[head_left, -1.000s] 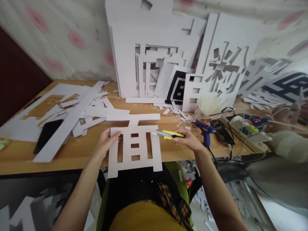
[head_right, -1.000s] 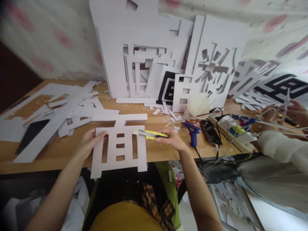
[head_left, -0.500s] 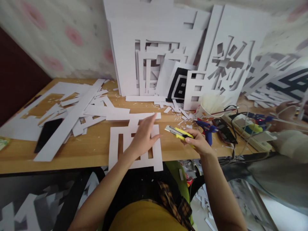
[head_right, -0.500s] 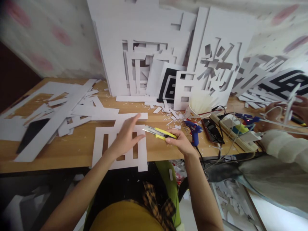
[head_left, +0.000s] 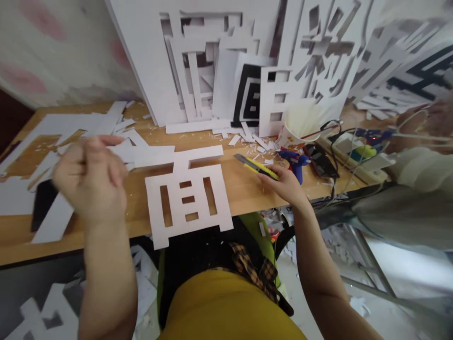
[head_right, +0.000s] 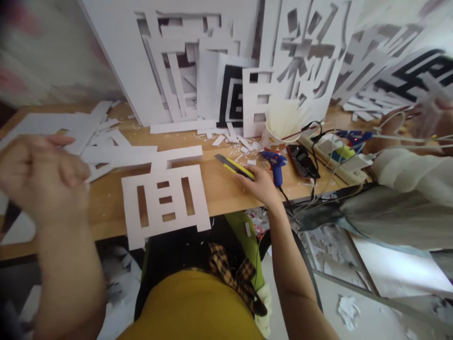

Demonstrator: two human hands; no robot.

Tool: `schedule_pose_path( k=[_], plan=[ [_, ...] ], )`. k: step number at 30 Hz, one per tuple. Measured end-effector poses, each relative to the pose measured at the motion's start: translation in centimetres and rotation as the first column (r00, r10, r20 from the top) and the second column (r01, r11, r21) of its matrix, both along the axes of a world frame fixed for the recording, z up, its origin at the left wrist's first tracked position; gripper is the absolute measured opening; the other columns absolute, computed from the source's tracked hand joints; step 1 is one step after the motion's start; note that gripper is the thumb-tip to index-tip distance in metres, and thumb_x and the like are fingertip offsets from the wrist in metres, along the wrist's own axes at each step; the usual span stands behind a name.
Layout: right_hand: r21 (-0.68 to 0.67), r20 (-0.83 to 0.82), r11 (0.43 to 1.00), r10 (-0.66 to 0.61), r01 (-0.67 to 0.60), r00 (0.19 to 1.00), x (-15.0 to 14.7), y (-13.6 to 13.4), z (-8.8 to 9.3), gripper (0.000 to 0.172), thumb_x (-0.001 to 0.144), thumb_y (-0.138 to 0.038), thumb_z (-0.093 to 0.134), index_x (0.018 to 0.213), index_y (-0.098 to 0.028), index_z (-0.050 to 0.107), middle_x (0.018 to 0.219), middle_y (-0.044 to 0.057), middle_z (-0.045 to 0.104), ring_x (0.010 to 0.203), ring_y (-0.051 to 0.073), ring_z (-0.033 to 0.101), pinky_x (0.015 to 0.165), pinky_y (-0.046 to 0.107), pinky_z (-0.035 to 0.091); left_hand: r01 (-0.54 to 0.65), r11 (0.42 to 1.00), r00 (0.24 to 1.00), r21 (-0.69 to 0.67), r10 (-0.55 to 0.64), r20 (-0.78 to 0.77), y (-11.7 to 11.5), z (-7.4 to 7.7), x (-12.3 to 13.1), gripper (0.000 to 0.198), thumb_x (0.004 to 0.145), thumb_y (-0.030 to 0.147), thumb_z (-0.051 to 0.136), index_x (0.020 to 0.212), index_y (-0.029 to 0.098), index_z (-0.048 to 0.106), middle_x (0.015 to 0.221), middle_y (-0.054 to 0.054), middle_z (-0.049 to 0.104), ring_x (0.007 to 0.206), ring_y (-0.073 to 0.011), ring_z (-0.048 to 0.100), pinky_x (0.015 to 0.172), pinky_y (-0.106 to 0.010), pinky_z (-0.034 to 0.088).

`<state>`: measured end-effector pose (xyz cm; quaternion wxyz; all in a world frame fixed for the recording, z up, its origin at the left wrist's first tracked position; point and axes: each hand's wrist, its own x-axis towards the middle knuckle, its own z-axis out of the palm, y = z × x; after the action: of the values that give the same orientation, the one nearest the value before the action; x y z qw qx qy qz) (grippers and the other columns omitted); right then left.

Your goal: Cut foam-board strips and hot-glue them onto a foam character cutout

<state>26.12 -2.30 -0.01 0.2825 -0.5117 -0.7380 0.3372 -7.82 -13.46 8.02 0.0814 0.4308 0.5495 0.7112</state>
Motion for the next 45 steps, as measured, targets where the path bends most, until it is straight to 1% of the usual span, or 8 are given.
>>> schedule_pose_path(
  k=[6, 13, 18, 25, 28, 34, 40, 45],
  plan=[
    [0.185, 0.19, 0.976, -0.152, 0.117, 0.97, -2.4, 0.0, -3.2, 0.038, 0.088, -0.041, 0.056, 0.114, -0.015, 0.067, 0.11, 0.015, 0.071, 0.102, 0.031, 0.064, 0.091, 0.046, 0.049, 0.049, 0.973, 0.932, -0.227, -0.126, -0.34, -4.4, -3.7, 2.4, 0.018, 0.074, 0.026, 0.081, 0.065, 0.021, 0.066, 0.06, 0.005, 0.061, 0.052, -0.0101, 0.053, 0.051, -0.027, 0.042],
    [0.309, 0.099, 0.928, -0.25, 0.209, 0.963, -1.2, -1.9, -2.0, 0.027, 0.082, -0.022, 0.056, 0.105, -0.019, 0.069, 0.114, 0.015, 0.065, 0.109, 0.031, 0.06, 0.094, 0.053, 0.051, -0.105, 0.758, 0.414, -0.644, -0.556, -0.721, -5.9, -9.7, 8.6, 0.047, 0.07, 0.024, 0.083, 0.114, 0.016, 0.068, 0.103, -0.014, 0.061, 0.097, -0.0318, 0.055, 0.087, -0.05, 0.046],
    [0.196, -0.219, 0.934, -0.256, 0.299, 0.942, 0.2, -5.3, -0.8, 0.025, 0.083, -0.025, 0.06, 0.106, -0.022, 0.068, 0.13, 0.011, 0.059, 0.111, 0.026, 0.064, 0.081, 0.04, 0.062, -0.07, 0.779, 0.441, -0.623, -0.536, -0.719, -5.7, -9.1, 9.2, 0.024, 0.079, 0.011, 0.065, 0.102, 0.019, 0.068, 0.101, -0.011, 0.055, 0.095, -0.0282, 0.05, 0.089, -0.049, 0.043],
    [0.289, -0.021, 0.915, -0.289, 0.283, 0.957, 1.0, -6.2, 0.5, 0.028, 0.09, -0.047, 0.056, 0.096, -0.023, 0.07, 0.088, 0.009, 0.073, 0.068, 0.024, 0.07, 0.057, 0.035, 0.058, 0.06, 0.936, 0.829, -0.347, -0.24, -0.506, -5.1, -1.9, 5.1, 0.021, 0.081, 0.017, 0.06, 0.101, 0.025, 0.059, 0.12, -0.01, 0.052, 0.118, -0.0288, 0.05, 0.1, -0.047, 0.044],
    [0.325, -0.024, 0.925, -0.199, 0.196, 0.98, 0.1, -5.4, 0.0, 0.03, 0.09, -0.051, 0.053, 0.093, -0.025, 0.069, 0.083, 0.008, 0.074, 0.067, 0.026, 0.071, 0.057, 0.036, 0.056, -0.027, 0.995, 0.993, -0.101, 0.014, -0.121, -4.7, 0.3, 3.7, 0.014, 0.085, 0.025, 0.062, 0.098, 0.027, 0.063, 0.12, -0.004, 0.059, 0.12, -0.0272, 0.054, 0.099, -0.042, 0.048],
    [-0.101, -0.301, 0.994, 0.02, -0.052, 0.953, -6.0, -6.9, -1.9, 0.043, 0.09, -0.058, 0.051, 0.111, -0.022, 0.061, 0.082, 0.007, 0.074, 0.068, 0.025, 0.072, 0.064, 0.039, 0.06, -0.122, 0.991, 0.768, 0.052, 0.061, 0.637, -4.0, -2.9, 4.2, 0.009, 0.087, 0.033, 0.055, 0.09, 0.028, 0.062, 0.115, 0.003, 0.07, 0.12, -0.0259, 0.06, 0.096, -0.045, 0.055],
    [-0.268, -0.497, 0.954, -0.017, -0.134, 0.868, -8.8, -8.0, -4.4, 0.046, 0.08, -0.054, 0.068, 0.111, -0.021, 0.062, 0.107, 0.012, 0.074, 0.099, 0.026, 0.071, 0.09, 0.044, 0.058, -0.093, 0.979, 0.655, -0.18, 0.196, 0.73, -4.9, -9.3, 7.0, 0.014, 0.086, 0.031, 0.05, 0.095, 0.026, 0.059, 0.113, -0.001, 0.072, 0.117, -0.0248, 0.064, 0.094, -0.043, 0.057],
    [-0.329, -0.626, 0.944, -0.196, -0.027, 0.755, -7.1, -6.3, -3.9, 0.043, 0.072, -0.057, 0.077, 0.093, -0.021, 0.067, 0.099, 0.01, 0.075, 0.09, 0.024, 0.072, 0.09, 0.043, 0.059, 0.132, 0.939, 0.575, -0.318, 0.188, 0.796, -6.8, -9.6, 6.4, 0.024, 0.076, 0.018, 0.066, 0.099, 0.022, 0.063, 0.104, -0.003, 0.075, 0.094, -0.0207, 0.073, 0.081, -0.035, 0.061]
  ],
)
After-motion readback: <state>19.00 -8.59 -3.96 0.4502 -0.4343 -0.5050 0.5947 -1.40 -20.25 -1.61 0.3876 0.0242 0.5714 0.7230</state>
